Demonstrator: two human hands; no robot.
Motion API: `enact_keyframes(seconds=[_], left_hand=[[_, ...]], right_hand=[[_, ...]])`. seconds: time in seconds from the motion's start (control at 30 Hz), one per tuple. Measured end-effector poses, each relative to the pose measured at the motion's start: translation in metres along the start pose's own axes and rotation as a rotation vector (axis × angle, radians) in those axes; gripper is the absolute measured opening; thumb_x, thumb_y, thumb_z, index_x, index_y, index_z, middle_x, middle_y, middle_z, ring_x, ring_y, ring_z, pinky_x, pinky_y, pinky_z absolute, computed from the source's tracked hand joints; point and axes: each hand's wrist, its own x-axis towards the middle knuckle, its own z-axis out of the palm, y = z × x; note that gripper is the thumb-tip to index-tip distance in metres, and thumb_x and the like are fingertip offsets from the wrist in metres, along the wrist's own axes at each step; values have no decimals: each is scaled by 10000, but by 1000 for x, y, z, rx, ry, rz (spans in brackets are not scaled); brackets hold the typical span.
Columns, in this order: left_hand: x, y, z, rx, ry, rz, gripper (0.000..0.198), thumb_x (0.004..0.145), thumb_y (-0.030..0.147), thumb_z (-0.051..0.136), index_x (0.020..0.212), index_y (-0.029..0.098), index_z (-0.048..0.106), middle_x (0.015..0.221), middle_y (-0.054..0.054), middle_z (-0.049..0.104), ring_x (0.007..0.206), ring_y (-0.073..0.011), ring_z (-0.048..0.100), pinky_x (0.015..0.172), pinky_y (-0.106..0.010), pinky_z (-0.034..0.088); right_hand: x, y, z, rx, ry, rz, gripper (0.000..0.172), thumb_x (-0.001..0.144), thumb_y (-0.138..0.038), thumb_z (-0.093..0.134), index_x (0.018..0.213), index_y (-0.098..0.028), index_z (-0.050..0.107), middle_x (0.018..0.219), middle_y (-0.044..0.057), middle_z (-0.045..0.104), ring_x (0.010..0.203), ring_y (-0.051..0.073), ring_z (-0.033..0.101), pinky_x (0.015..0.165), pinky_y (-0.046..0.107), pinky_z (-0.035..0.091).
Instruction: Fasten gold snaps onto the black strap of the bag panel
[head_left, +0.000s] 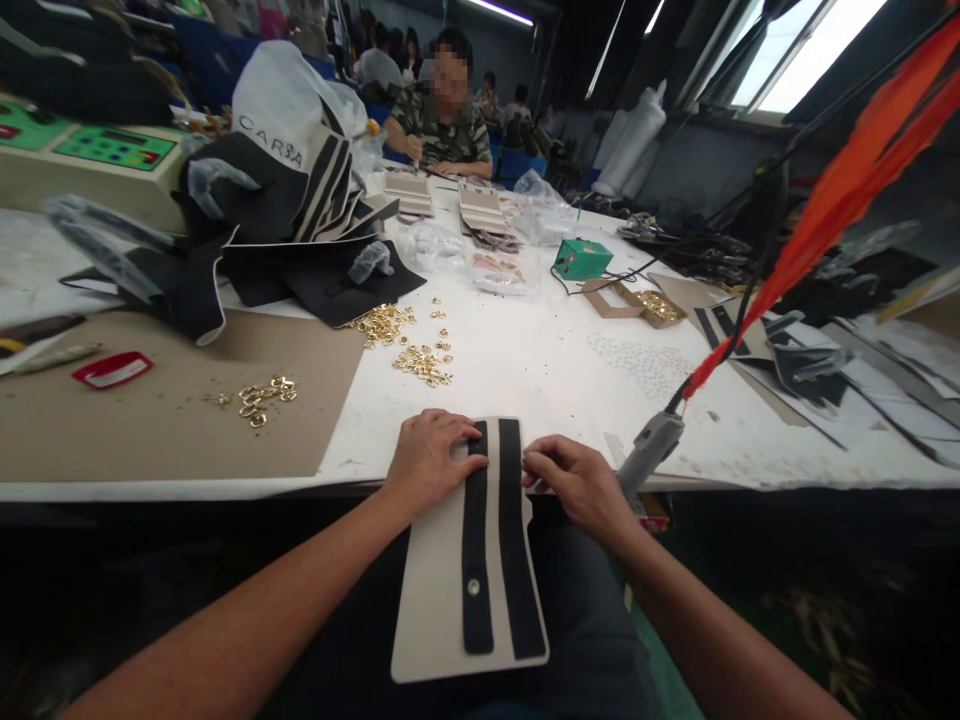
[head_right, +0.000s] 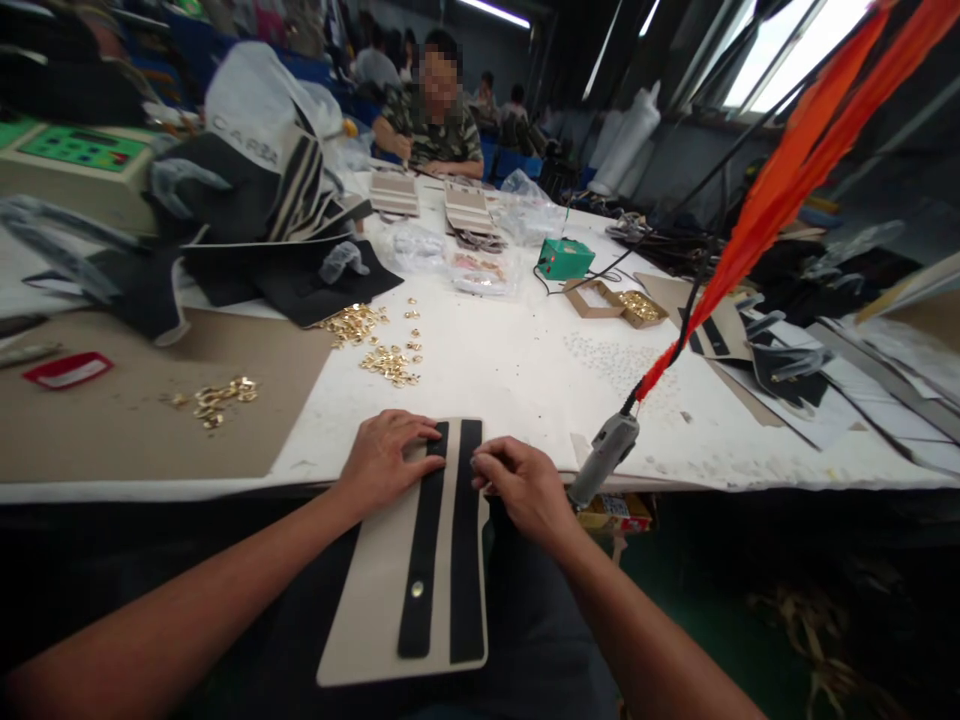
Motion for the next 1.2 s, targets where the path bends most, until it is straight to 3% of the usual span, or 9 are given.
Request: enact_keyframes(seconds=[0.1, 0.23, 0.5, 0.63, 0.8, 1.2], left_hand=[[-1, 0, 0, 2, -4, -2, 299, 819, 395, 898, 1084, 317, 785, 1262, 78, 744, 1246, -256, 590, 1062, -488, 382], [-2, 1, -1, -12, -4, -16, 308, 808, 399, 907, 1077, 318, 780, 1247, 100, 747, 1237, -245, 589, 1052, -483, 379], [-2, 3, -2, -27, -14, -29, 305, 817, 400, 903, 1081, 310, 779, 1231, 87, 753, 1226, -254, 584, 1026, -490, 379], [-3, 2, -1, -15, -11, -13, 317, 819, 418, 901, 1087, 308, 772, 1240, 91, 749, 1229, -256, 584, 1030, -492, 384], [-4, 0, 0, 3, 2, 6, 320, 828, 422, 893, 1098, 303, 770, 1237, 86, 745, 1220, -251, 586, 1038, -486, 385], [-2, 1, -1, 24, -16, 2, 331, 834, 423, 892, 1123, 308, 778, 1262, 78, 744, 1236, -249, 585, 1043, -481, 383]], right_hand=[[40, -4, 23, -160, -132, -47, 251, 970, -393, 626, 977, -158, 715, 756, -2, 685, 681, 116, 589, 675, 246, 448], [62, -1, 35, -310, -160, -93, 203, 960, -329, 630, 891, -163, 722, 804, -18, 675, 734, 107, 557, 734, 256, 399], [68, 6, 41, -381, -130, -109, 166, 935, -281, 637, 870, -179, 751, 933, -2, 733, 906, 154, 644, 841, 280, 414], [70, -1, 39, -392, -111, -43, 139, 903, -268, 674, 859, -170, 762, 849, -11, 720, 802, 132, 614, 766, 269, 407], [73, -9, 36, -383, -192, 2, 148, 889, -245, 667, 803, -148, 737, 747, -25, 673, 690, 100, 532, 689, 261, 370], [85, 4, 35, -353, -180, 55, 102, 844, -256, 698, 850, -155, 711, 673, -13, 665, 608, 102, 574, 630, 240, 404]])
